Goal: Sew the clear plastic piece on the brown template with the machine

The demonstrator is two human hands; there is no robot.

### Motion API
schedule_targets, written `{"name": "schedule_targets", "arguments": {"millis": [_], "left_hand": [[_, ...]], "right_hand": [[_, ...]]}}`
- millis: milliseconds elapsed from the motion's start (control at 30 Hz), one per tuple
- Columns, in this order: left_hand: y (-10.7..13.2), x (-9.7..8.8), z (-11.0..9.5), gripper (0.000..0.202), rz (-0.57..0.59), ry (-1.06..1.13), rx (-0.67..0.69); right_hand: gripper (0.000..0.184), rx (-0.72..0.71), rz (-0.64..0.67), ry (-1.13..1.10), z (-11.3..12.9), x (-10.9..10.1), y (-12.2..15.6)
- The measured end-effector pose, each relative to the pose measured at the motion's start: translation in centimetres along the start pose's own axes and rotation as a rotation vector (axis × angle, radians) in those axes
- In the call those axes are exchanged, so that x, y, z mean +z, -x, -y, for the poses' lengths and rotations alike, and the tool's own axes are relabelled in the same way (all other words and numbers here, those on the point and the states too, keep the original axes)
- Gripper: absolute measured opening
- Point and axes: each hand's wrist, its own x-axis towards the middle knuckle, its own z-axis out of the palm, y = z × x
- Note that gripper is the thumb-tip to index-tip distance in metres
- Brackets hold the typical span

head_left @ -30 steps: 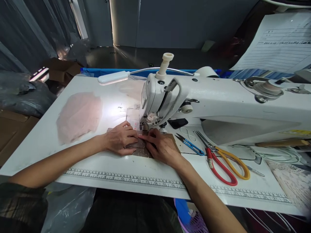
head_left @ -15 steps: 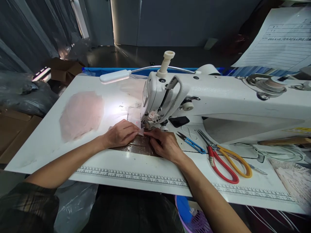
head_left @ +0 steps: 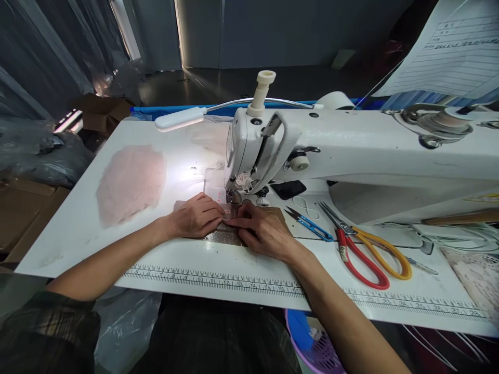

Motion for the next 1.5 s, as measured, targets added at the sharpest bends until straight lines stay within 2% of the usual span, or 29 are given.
{"name": "schedule_targets", "arguments": {"millis": [267,433,700,1033,1167,1300,1367,1500], "left_hand": [[0.0,-0.2,-0.4,0.014,0.075,-0.119,0.049],[0.2,-0.6,-0.5,0.024,0.130,-0.084,0.063],[0.5,-0.5,-0.4,0.028,0.090,-0.054,0.058],[0.2,-0.1,-0.6,0.015,0.050,-0.093,0.033],[0.0,-0.2,-0.6,0.016,-0.037,-0.057,-0.036],[-0.1,-0.4,-0.6,0.014,-0.140,-0.025,-0.144],[-0.2,-0.4,-0.6,0.014,-0.134,-0.017,-0.127],[-0.1,0.1,-0.5,0.015,-0.045,-0.035,-0.029]], "right_hand": [[0.038,-0.023,-0.019,-0.071,-0.2,0.0,0.1],[0.043,0.112,-0.160,-0.063,-0.7,0.5,0.1],[0.036,0.037,-0.082,0.083,-1.0,1.0,0.1],[0.040,0.067,-0.142,-0.077,-1.2,0.6,0.1],[0.039,0.038,-0.146,-0.046,-1.3,0.7,0.1],[0.039,0.019,-0.086,0.058,-0.9,0.8,0.2],[0.037,-0.003,-0.063,0.068,-0.7,0.6,0.1],[0.036,-0.052,-0.048,0.014,-0.4,0.2,0.1]]}}
